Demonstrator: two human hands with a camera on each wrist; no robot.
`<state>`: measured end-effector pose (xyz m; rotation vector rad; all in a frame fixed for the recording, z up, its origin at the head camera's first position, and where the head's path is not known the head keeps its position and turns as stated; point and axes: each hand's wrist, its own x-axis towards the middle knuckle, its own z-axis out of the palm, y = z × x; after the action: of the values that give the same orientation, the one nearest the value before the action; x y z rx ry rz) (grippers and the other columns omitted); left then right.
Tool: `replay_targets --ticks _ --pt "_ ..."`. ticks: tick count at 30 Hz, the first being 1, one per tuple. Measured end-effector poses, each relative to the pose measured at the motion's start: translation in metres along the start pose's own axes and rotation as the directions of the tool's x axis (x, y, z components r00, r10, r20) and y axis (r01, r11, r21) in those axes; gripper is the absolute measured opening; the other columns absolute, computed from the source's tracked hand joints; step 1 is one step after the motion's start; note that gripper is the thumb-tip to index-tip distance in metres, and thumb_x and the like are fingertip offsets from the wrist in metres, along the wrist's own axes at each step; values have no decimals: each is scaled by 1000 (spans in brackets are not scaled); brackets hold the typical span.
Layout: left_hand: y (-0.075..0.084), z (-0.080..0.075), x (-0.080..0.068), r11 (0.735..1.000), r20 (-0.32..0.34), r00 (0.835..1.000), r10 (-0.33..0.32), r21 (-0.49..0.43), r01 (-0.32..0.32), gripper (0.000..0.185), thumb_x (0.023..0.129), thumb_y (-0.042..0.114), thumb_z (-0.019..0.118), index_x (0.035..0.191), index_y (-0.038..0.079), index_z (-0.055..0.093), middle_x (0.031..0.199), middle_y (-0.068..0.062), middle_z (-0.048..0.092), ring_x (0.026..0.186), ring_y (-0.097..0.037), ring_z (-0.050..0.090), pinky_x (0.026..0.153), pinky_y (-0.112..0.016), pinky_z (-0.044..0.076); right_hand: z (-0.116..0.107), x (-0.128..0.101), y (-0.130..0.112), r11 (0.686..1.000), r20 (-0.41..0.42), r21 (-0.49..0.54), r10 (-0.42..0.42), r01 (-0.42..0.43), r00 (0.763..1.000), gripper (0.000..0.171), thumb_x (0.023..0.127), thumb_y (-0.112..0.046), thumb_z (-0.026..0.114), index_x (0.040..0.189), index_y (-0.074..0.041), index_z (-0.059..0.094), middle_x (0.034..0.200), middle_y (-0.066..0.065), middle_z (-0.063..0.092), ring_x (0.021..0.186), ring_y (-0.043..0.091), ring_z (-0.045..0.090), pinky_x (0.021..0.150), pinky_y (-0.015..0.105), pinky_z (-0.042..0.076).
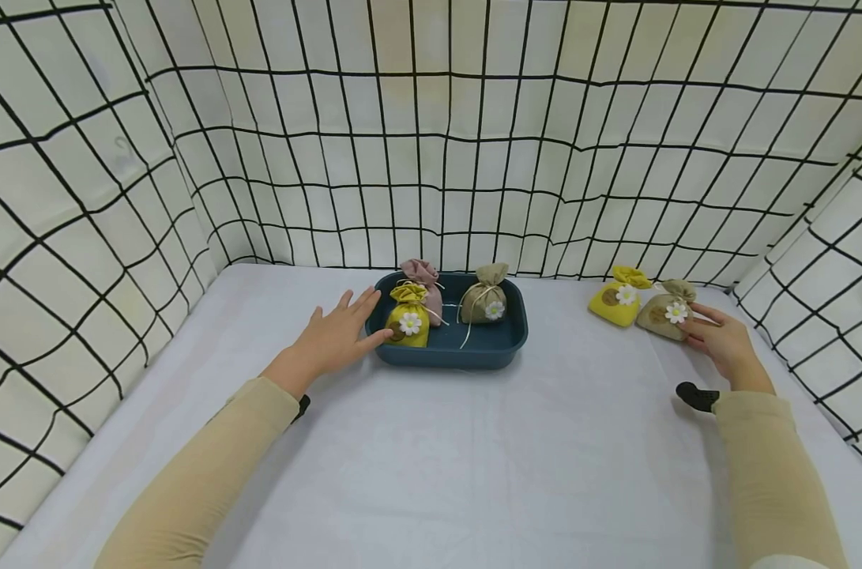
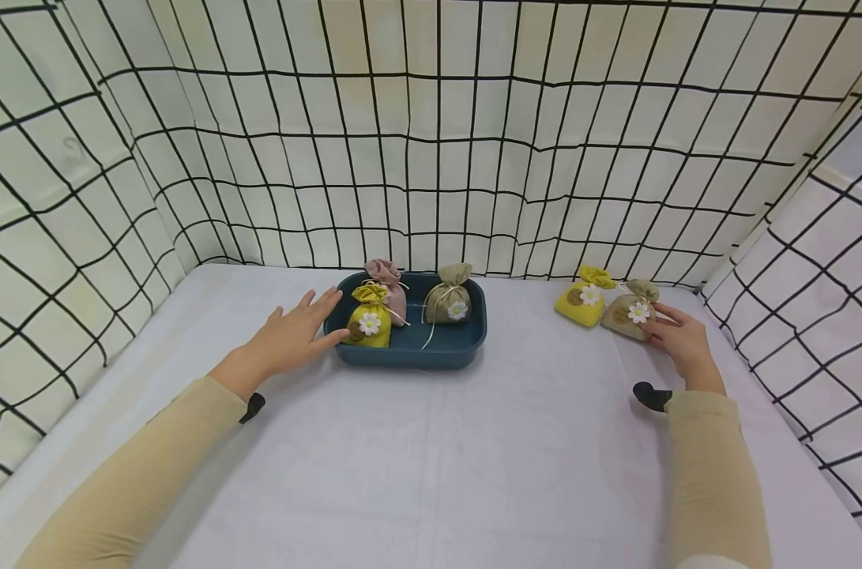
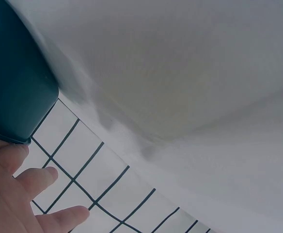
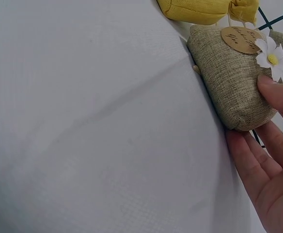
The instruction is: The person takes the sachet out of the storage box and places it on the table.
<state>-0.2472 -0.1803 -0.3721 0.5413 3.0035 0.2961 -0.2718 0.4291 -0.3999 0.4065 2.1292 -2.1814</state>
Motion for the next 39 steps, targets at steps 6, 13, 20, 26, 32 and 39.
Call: replay_targets --ticks 6,13,20,26,32,39 --pt "-1 0 1 1000 2 1000 3 6 -3 85 105 62 42 165 8 16 171 -11 14 154 -43 11 112 -77 14 0 -1 1 1000 15 1 -3 3 1000 79 97 -2 69 162 -4 25 84 -20 66 78 -5 65 72 16 56" --pt "-2 1 2 1000 11 1000 1 9 -1 86 104 63 41 165 8 16 171 -10 13 154 -42 11 113 -76 13 -2 0 -1 993 19 -117 -8 10 1000 80 100 -4 65 161 5 13 108 -6 57 80 -8 62 77 15 55" --pt "-3 -1 2 1000 16 1000 3 17 -3 85 105 62 41 165 7 16 171 -12 13 154 -43 10 113 -76 12 -1 1 0 976 3 -215 -18 18 1000 78 101 -5 64 160 7 13 144 25 39 79 -10 61 78 15 55" --pt "-2 -2 3 1000 12 1000 11 16 -11 84 106 60 42 165 7 16 170 -13 14 154 -43 11 114 -75 13 -1 -1 -1 985 -7 -171 -30 29 1000 80 98 -3 67 159 8 17 121 7 54 79 -8 63 77 16 56" --pt "-1 -2 3 1000 12 1000 10 19 -11 84 105 61 41 165 7 16 171 -12 14 154 -43 11 114 -75 13 -5 -4 -3 986 11 -146 -81 82 997 62 98 0 66 155 2 39 89 -26 61 78 -7 65 74 16 57" --pt "-2 0 3 1000 3 1000 12 14 -12 84 105 61 42 165 6 17 170 -12 14 154 -43 11 114 -75 13 -11 -5 -5 985 29 -128 -111 114 993 26 101 2 62 119 -16 61 88 -24 68 80 -5 67 74 16 57"
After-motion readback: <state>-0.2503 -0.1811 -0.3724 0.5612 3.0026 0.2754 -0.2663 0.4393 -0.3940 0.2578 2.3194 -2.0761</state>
